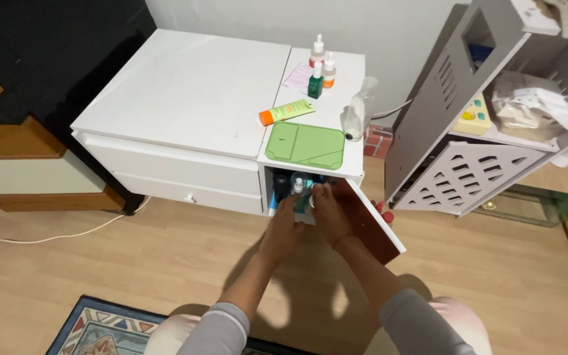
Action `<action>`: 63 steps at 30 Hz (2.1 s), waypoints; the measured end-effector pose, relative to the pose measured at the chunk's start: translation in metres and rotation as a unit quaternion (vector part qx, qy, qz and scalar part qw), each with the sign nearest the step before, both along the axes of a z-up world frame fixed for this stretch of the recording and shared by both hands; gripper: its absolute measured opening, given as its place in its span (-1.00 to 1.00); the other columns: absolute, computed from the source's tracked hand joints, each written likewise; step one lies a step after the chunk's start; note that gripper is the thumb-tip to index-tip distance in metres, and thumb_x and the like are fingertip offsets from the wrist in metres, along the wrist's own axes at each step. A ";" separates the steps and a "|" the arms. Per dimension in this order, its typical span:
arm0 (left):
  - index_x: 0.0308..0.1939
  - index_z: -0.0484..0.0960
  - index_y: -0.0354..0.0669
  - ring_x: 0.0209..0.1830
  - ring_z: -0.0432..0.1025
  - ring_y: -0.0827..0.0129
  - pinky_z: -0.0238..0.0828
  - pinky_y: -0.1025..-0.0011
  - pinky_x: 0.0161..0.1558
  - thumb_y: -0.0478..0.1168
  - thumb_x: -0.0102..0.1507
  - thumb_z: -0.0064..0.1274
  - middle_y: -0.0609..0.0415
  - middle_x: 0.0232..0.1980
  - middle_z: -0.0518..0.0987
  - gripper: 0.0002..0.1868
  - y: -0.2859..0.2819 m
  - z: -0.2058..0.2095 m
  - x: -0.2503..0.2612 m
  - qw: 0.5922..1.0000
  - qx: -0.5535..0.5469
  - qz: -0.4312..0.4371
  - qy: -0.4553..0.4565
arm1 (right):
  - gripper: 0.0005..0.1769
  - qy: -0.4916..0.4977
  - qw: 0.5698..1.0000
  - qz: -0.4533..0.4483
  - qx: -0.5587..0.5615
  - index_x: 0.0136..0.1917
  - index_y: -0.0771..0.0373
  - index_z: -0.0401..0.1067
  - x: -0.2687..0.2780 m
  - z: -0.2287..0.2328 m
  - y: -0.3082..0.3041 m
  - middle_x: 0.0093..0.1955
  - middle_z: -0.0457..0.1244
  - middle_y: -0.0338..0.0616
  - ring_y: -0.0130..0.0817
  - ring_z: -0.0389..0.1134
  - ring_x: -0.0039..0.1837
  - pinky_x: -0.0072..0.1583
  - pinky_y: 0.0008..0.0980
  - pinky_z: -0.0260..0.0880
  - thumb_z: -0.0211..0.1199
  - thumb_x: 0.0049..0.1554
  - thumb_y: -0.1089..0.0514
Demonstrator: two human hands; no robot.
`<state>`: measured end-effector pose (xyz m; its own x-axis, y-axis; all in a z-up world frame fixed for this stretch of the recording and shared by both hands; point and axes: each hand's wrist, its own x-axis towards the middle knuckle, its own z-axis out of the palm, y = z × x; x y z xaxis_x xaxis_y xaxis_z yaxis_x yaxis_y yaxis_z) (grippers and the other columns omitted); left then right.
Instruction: The person opens a small cabinet and a vanity, then places several cosmetic bottles and tubes into compartments inside the vanity. They also fold a tissue and place it back in the cabinet before closing both storage units.
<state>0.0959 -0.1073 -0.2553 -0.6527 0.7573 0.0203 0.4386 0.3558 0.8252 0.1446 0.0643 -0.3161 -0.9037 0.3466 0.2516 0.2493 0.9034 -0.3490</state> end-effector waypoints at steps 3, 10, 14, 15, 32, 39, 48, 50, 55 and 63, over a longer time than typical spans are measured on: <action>0.48 0.18 -0.14 0.37 0.29 -0.31 0.33 -0.19 0.34 -0.37 0.26 0.02 -0.28 0.44 0.24 -0.30 0.005 -0.003 -0.005 1.000 -0.023 -0.011 0.007 | -0.34 -0.002 1.000 -0.007 0.025 0.38 0.27 -0.05 -0.005 -0.020 0.004 0.42 0.02 0.30 0.34 0.44 0.00 0.01 0.14 0.55 0.23 0.14 0.29; 0.50 0.20 -0.13 0.46 0.20 -0.26 0.22 -0.11 0.41 -0.32 0.25 -0.05 -0.32 0.44 0.26 -0.31 0.023 -0.037 -0.036 0.997 0.007 -0.066 0.039 | -0.38 0.020 0.971 -0.161 -0.176 0.39 0.26 0.28 -0.031 -0.043 0.016 0.33 0.30 0.08 0.03 0.39 0.29 0.47 -0.05 0.12 -0.20 0.38 -0.24; 0.49 0.24 -0.11 0.52 0.17 -0.09 0.18 -0.05 0.45 -0.29 0.27 -0.06 -0.23 0.47 0.27 -0.33 0.037 -0.033 -0.034 0.994 -0.017 -0.073 0.074 | -0.28 0.032 0.979 -0.039 0.200 0.38 0.12 0.19 -0.048 -0.093 0.041 0.31 0.24 -0.01 -0.01 0.36 0.20 0.30 0.06 0.24 0.38 0.02 0.00; 0.48 0.27 -0.19 0.52 0.17 -0.13 0.19 -0.07 0.44 -0.29 0.27 -0.07 -0.28 0.48 0.29 -0.35 0.039 -0.029 -0.034 0.992 -0.028 -0.076 0.093 | -0.23 0.054 0.977 -0.023 0.205 0.40 0.15 0.16 -0.050 -0.090 0.036 0.33 0.20 0.04 0.07 0.36 0.15 0.27 0.13 0.21 0.37 -0.01 0.02; 0.45 0.28 -0.23 0.40 0.27 -0.18 0.47 -0.15 0.22 -0.33 0.25 -0.08 -0.11 0.50 0.10 -0.37 0.048 0.002 -0.032 0.970 -0.170 -0.107 0.137 | -0.31 -0.007 0.972 -0.099 -0.213 0.53 0.25 0.16 -0.042 0.022 0.000 0.54 0.07 0.19 0.15 0.11 0.48 0.52 0.06 -0.10 -0.02 0.20 -0.06; 0.48 0.19 0.00 0.27 0.43 -0.01 0.50 -0.20 0.13 -0.18 0.22 0.08 0.10 0.42 0.25 -0.26 0.086 -0.053 -0.058 0.947 -0.270 -0.077 0.157 | -0.43 -0.043 0.998 -0.029 -0.032 0.41 0.42 0.29 -0.039 -0.015 0.015 0.48 0.12 0.36 0.21 0.22 0.42 0.48 0.11 0.10 0.14 0.22 0.05; 0.59 -0.01 -0.07 0.35 0.33 -0.11 0.40 -0.17 0.27 -0.08 0.21 0.15 -0.06 0.40 0.30 -0.05 0.066 -0.025 -0.060 0.933 -0.276 -0.107 0.204 | -0.32 0.098 0.990 -0.063 0.072 0.25 0.51 0.36 -0.014 0.020 -0.019 0.12 0.31 0.19 0.12 0.35 0.20 0.35 0.10 0.24 0.45 -0.06 0.12; 0.58 0.00 -0.11 0.36 0.32 -0.12 0.40 -0.15 0.28 -0.08 0.23 0.13 -0.09 0.39 0.30 -0.08 0.064 -0.032 -0.063 0.929 -0.280 -0.094 0.223 | -0.34 0.119 0.985 -0.081 0.098 0.22 0.46 0.38 -0.012 0.023 -0.022 0.05 0.31 0.14 0.05 0.38 0.13 0.26 0.04 0.32 0.43 -0.07 0.08; 0.55 0.07 -0.15 0.37 0.32 -0.17 0.40 -0.15 0.29 -0.10 0.24 0.11 -0.17 0.40 0.31 -0.14 0.051 -0.034 -0.058 0.936 -0.257 -0.076 0.228 | -0.47 0.179 0.977 -0.114 0.010 0.26 0.73 0.33 0.010 0.055 -0.045 0.03 0.32 0.27 0.01 0.33 0.19 0.28 -0.24 0.30 0.12 0.26 0.14; 0.57 0.05 -0.12 0.52 0.17 -0.04 0.32 0.03 0.38 -0.14 0.22 0.16 -0.05 0.58 0.14 -0.09 0.026 -0.041 -0.044 0.931 -0.230 -0.077 0.272 | -0.59 0.225 0.887 -0.195 0.351 0.35 0.08 0.47 0.008 -0.002 -0.031 0.17 0.34 -0.29 -0.44 0.37 0.19 -0.11 -0.50 0.39 -0.11 0.41 0.03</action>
